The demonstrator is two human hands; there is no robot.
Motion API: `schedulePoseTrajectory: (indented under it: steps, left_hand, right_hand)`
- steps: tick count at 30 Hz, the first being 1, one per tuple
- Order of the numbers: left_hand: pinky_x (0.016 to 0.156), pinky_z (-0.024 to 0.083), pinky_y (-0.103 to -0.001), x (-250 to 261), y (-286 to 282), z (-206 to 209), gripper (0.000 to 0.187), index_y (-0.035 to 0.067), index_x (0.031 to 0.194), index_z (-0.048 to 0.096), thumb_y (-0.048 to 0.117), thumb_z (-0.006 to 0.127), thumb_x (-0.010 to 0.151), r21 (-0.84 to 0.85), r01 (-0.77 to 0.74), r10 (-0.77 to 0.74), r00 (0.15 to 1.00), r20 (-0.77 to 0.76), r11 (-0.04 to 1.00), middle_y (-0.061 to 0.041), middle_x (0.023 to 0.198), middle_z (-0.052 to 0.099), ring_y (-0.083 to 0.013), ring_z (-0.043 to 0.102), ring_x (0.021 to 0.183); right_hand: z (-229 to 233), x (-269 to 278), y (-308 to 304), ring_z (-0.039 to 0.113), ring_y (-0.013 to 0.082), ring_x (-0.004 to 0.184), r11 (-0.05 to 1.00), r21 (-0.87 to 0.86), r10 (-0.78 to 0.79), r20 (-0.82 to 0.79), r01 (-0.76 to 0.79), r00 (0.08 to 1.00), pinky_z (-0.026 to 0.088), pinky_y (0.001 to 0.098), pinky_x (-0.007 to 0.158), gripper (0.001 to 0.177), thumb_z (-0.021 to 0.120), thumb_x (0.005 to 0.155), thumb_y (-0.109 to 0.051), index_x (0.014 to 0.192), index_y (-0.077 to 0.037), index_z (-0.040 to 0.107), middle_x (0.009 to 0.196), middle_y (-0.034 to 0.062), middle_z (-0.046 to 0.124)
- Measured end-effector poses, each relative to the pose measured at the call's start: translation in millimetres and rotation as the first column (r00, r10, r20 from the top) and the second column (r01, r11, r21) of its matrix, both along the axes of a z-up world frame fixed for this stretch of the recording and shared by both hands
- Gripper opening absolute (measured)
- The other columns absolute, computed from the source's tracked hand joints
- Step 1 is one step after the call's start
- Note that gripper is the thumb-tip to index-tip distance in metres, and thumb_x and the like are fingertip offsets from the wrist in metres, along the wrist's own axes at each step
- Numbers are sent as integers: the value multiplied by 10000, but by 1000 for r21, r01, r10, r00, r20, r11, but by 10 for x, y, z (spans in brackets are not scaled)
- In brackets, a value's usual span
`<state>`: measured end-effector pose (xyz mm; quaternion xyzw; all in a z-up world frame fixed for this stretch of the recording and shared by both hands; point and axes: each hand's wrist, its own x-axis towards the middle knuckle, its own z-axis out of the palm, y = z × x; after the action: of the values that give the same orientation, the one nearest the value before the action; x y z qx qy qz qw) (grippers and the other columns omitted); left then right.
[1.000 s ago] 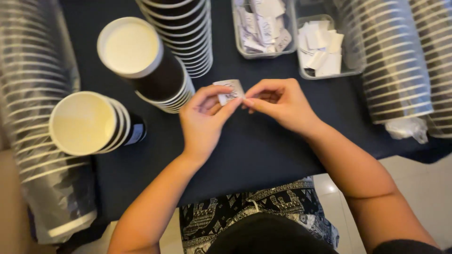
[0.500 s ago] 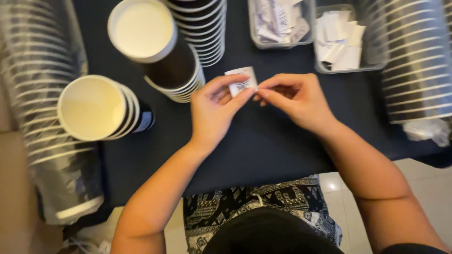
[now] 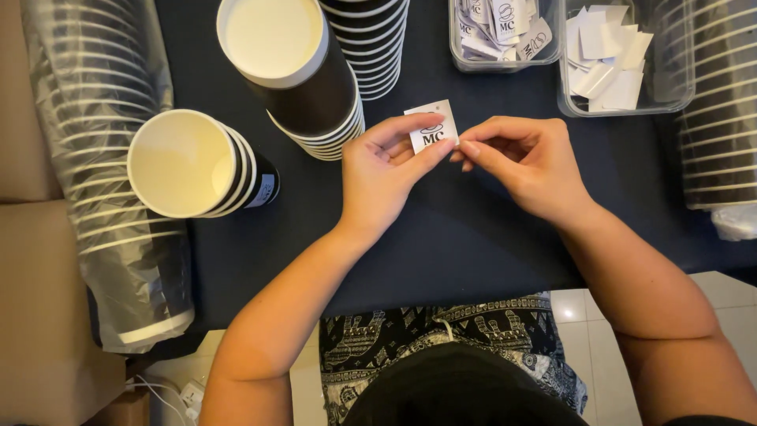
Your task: Applying stickers to paper coffee cups
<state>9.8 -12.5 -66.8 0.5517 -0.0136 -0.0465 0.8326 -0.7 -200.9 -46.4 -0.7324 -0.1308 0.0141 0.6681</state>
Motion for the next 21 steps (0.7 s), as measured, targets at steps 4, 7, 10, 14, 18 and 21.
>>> schedulePoseTrajectory:
  steps: [4, 7, 10, 14, 18, 21]
  left_hand:
    - [828, 641, -195, 4, 7, -5, 375, 27, 1132, 763, 36, 905, 785, -9, 5, -5, 1000, 5, 1000, -141, 991, 735, -94, 719, 877]
    - [818, 642, -194, 6, 11, -1, 375, 24, 1137, 761, 38, 903, 790, -8, 7, -7, 1000, 13, 1000, -141, 976, 729, -92, 717, 875]
    - [820, 641, -196, 3, 12, 2, 376, 24, 1137, 761, 38, 904, 789, -9, 5, -5, 1000, 18, 1000, -140, 980, 728, -91, 714, 883]
    - [818, 635, -190, -6, 12, 32, 378, 15, 1138, 757, 40, 901, 789, -5, 4, -4, 1000, 20, 1000, -131, 970, 724, -86, 705, 876]
    - [825, 632, -184, -13, 9, 33, 383, 10, 1146, 754, 40, 899, 793, -21, 4, -4, 1000, 11, 1000, -129, 982, 721, -88, 710, 883]
    - [824, 638, -199, -14, 11, 29, 386, 11, 1149, 752, 42, 901, 794, -26, 9, -8, 1000, 10, 1000, -153, 986, 720, -96, 707, 886]
  right_hand:
    - [-19, 2, -6, 723, 198, 783, 1000, 22, 4, -9, -4, 1000, 599, 280, 728, 81, 693, 977, 88, 1036, 132, 725, 855, 196, 706]
    - [-16, 4, -5, 723, 191, 780, 1000, 19, 4, -13, -4, 1000, 602, 276, 723, 81, 695, 981, 79, 1034, 133, 724, 855, 193, 707]
    - [-35, 11, -12, 721, 191, 782, 1000, 18, 4, -8, -4, 1000, 604, 279, 726, 79, 697, 982, 78, 1033, 133, 724, 856, 193, 707]
    - [-36, 17, -10, 714, 205, 779, 1000, 14, 8, 11, -8, 1000, 609, 299, 727, 75, 698, 980, 88, 1027, 141, 723, 850, 208, 703]
    - [-40, 4, -4, 713, 197, 774, 1000, 28, 0, 2, 0, 1000, 606, 291, 716, 75, 698, 982, 84, 1028, 139, 719, 859, 203, 703]
    - [-48, 2, -9, 722, 205, 778, 1000, 26, -1, 5, 1, 1000, 604, 290, 718, 81, 699, 981, 81, 1033, 140, 717, 861, 208, 703]
